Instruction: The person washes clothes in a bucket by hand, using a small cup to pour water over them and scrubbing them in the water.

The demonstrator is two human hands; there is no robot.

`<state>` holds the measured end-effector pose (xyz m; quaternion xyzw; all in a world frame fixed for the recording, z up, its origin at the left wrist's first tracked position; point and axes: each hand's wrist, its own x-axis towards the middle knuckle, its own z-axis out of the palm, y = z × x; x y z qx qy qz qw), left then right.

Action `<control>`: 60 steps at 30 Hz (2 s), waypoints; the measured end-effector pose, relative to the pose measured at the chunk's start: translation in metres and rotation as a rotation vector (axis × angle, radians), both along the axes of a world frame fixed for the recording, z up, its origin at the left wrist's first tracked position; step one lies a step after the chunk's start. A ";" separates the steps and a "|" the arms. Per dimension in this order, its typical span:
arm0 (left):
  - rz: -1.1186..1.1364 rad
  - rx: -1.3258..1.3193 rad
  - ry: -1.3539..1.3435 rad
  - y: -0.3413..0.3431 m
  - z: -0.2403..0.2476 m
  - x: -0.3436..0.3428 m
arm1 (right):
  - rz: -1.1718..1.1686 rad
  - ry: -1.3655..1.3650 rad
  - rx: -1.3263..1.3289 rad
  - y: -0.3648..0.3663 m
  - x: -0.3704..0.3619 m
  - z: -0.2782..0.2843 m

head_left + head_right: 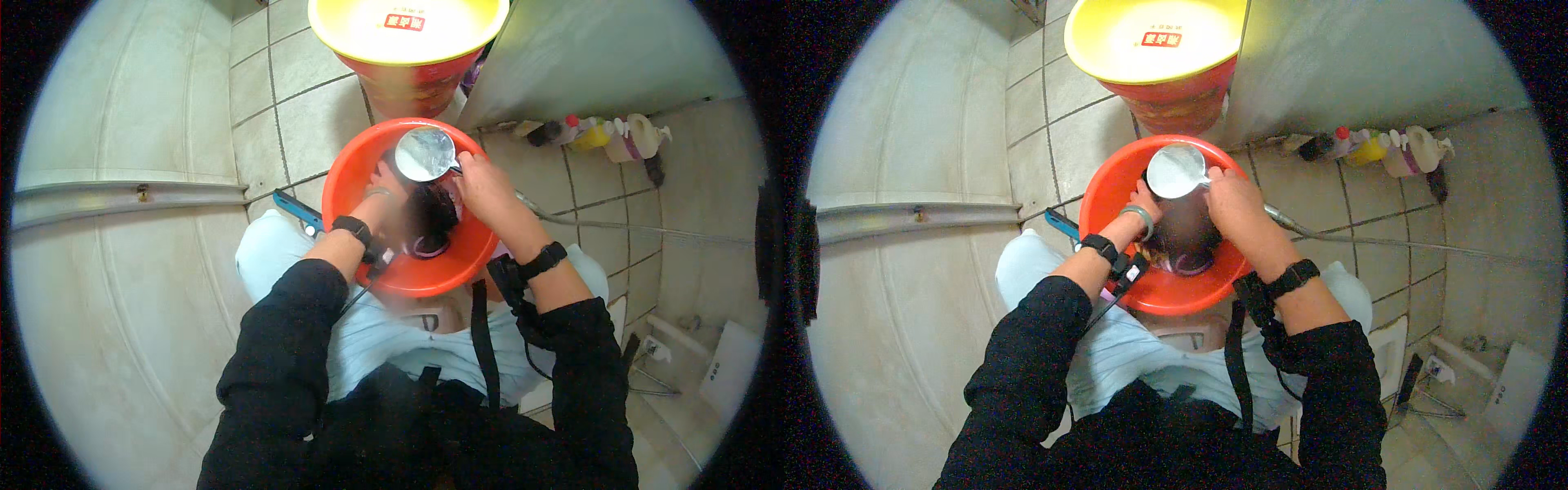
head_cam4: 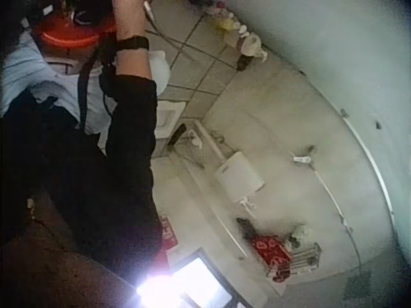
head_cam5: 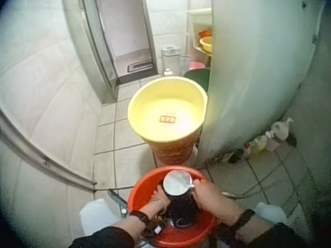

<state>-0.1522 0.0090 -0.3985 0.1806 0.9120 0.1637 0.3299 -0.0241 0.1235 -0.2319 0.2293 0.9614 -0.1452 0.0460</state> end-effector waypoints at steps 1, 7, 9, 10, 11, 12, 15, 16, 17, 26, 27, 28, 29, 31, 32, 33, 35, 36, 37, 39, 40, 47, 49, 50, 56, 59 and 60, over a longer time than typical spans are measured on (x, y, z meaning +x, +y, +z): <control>0.075 0.023 0.058 0.003 -0.005 0.004 | -0.008 0.004 -0.004 -0.002 0.002 -0.002; 0.173 0.274 -0.109 -0.005 -0.020 -0.022 | -0.033 -0.062 -0.004 -0.007 0.001 -0.004; 0.083 0.226 -0.072 -0.006 -0.012 -0.018 | -0.041 -0.037 -0.028 -0.003 0.004 -0.009; -0.009 0.180 -0.042 -0.006 -0.002 -0.013 | -0.052 -0.018 -0.051 0.001 0.007 -0.012; -0.006 0.171 -0.037 -0.006 0.006 -0.010 | -0.048 -0.014 -0.060 0.006 0.006 -0.010; -0.039 0.177 -0.039 -0.005 0.015 -0.006 | -0.044 -0.018 -0.060 0.012 0.004 -0.009; -0.171 0.179 -0.020 -0.009 0.035 0.015 | -0.035 -0.018 -0.062 0.018 -0.001 -0.006; -0.242 0.278 0.020 -0.021 0.023 0.016 | -0.002 0.005 -0.062 0.010 -0.012 0.000; -0.337 0.384 0.043 -0.024 0.024 0.024 | 0.004 0.001 -0.060 0.009 -0.014 0.000; -0.495 0.672 -0.501 -0.046 0.085 0.112 | 0.026 -0.009 -0.068 0.011 -0.009 -0.009; -0.489 0.670 -0.498 -0.043 0.074 0.111 | 0.031 0.007 -0.080 0.010 -0.008 -0.011; -0.422 0.617 -0.496 -0.033 0.072 0.107 | 0.026 0.021 -0.090 0.015 -0.004 -0.013; -0.348 0.558 -0.487 -0.026 0.064 0.102 | 0.031 0.025 -0.095 0.015 -0.004 -0.014; 0.033 0.589 -0.610 -0.013 0.046 0.094 | 0.030 -0.058 -0.098 0.020 0.000 -0.016; 0.273 0.516 -0.598 -0.005 0.043 0.093 | 0.022 -0.061 -0.103 0.024 0.004 -0.020; 0.511 0.437 -0.577 0.004 0.041 0.092 | 0.028 -0.046 -0.092 0.029 0.007 -0.023; 0.559 0.336 -0.241 -0.010 -0.028 0.065 | 0.098 -0.010 -0.099 0.016 -0.009 -0.019; 0.575 0.215 -0.154 -0.010 -0.032 0.055 | 0.089 -0.027 -0.106 0.014 -0.011 -0.017; 0.536 0.142 -0.102 -0.008 -0.034 0.048 | 0.074 -0.044 -0.106 0.014 -0.012 -0.014; 0.329 0.081 -0.058 0.011 -0.003 0.045 | 0.052 -0.043 -0.094 0.025 -0.003 -0.019; 0.187 0.070 -0.049 0.021 0.031 0.046 | 0.045 -0.038 -0.089 0.031 0.003 -0.022; -0.088 0.036 -0.043 0.022 0.053 0.030 | 0.039 -0.063 -0.164 0.037 0.004 -0.019; -0.094 0.057 -0.072 0.016 0.031 0.025 | 0.047 -0.112 -0.186 0.040 0.004 -0.014; -0.097 0.069 -0.089 0.012 0.023 0.025 | 0.047 -0.110 -0.187 0.040 0.005 -0.016; -0.203 0.164 -0.245 0.016 0.010 0.017 | 0.023 -0.130 -0.167 0.051 0.022 -0.025; -0.165 0.074 -0.200 0.016 0.004 0.024 | 0.029 -0.182 -0.154 0.051 0.027 -0.018; -0.127 0.006 -0.164 0.014 0.000 0.027 | 0.041 -0.213 -0.155 0.048 0.026 -0.017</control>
